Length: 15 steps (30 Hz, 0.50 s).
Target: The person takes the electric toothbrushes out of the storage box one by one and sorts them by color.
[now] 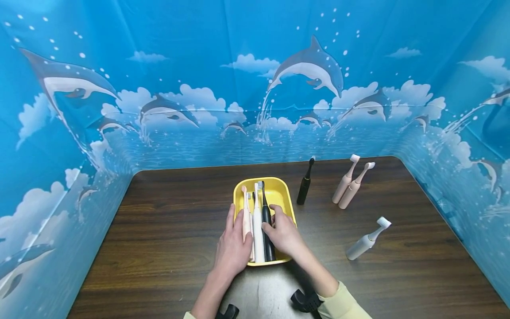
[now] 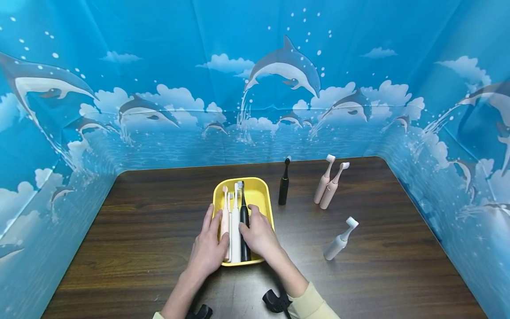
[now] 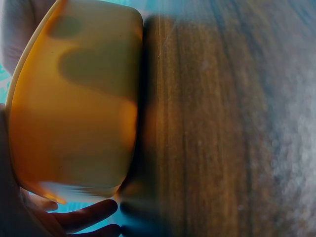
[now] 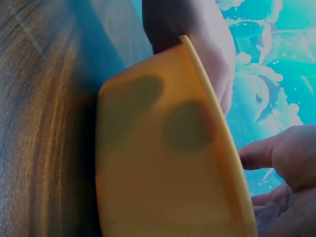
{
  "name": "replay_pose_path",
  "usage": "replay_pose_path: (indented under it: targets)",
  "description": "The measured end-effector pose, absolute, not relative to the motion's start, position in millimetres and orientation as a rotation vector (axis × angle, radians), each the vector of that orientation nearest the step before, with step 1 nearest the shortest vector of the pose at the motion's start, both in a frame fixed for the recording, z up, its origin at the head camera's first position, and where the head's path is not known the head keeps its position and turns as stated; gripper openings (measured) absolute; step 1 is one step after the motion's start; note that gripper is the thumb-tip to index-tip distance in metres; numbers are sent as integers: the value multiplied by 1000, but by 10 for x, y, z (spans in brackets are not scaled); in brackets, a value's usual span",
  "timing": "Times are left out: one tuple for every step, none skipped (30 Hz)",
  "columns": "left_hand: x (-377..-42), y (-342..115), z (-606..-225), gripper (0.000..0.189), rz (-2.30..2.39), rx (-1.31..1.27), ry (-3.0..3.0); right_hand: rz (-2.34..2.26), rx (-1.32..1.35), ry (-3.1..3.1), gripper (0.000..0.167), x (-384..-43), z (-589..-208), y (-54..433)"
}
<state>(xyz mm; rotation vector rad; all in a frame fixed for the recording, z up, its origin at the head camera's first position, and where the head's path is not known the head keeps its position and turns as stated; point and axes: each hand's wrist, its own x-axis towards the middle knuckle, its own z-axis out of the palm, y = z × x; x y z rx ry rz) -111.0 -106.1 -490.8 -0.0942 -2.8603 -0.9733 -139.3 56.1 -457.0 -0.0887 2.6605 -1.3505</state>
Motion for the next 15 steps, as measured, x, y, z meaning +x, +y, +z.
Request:
replay_pose_path:
  targets:
    - [-1110,-1061,-4908,63,-978,-92,-2862,-1361,-83,2660,58,-1385,-4559,570]
    - [-1109,-1060,-4907,63,-983,-88,-2866,-1372,-88,2662,58,-1381,-4554,580]
    - [-1107,-1061,-4904,63,-986,-85,-2871,-1386,-97,2665,58,-1377,-4547,589]
    - [-1108,-1062,-4903,63,-988,-82,-2874,-1400,-106,2666,57,-1375,-4541,597]
    - [-1108,-1063,-4901,63,-991,-77,-2879,-1416,-116,2667,57,-1374,-4534,606]
    - [-1109,-1063,-4900,62,-992,-73,-2883,-1429,-130,2676,57,-1375,-4530,613]
    - [-1109,-1065,-4899,62,-990,-69,-2887,-1440,-148,2686,56,-1376,-4527,620]
    - [-1109,-1065,-4898,62,-986,-67,-2890,-1446,-162,2693,55,-1377,-4524,627]
    - [-1110,-1064,-4897,62,-981,-64,-2893,-1453,-170,2698,55,-1375,-4520,631]
    - [-1111,-1063,-4898,62,-978,-61,-2895,-1457,-177,2703,55,-1372,-4518,636]
    - [-1111,-1061,-4897,62,-976,-58,-2897,-1459,-182,2705,54,-1367,-4519,641]
    - [-1109,-1059,-4895,62,-973,-55,-2898,-1460,-184,2705,54,-1362,-4521,644]
    - [-1108,-1057,-4895,62,-971,-53,-2899,-1463,-181,2698,54,-1355,-4520,648]
    - [-1107,-1055,-4893,62,-971,-51,-2900,-1466,-179,2693,54,-1350,-4521,650]
    - [-1107,-1052,-4891,62,-971,-50,-2899,-1472,-180,2691,54,-1345,-4523,652]
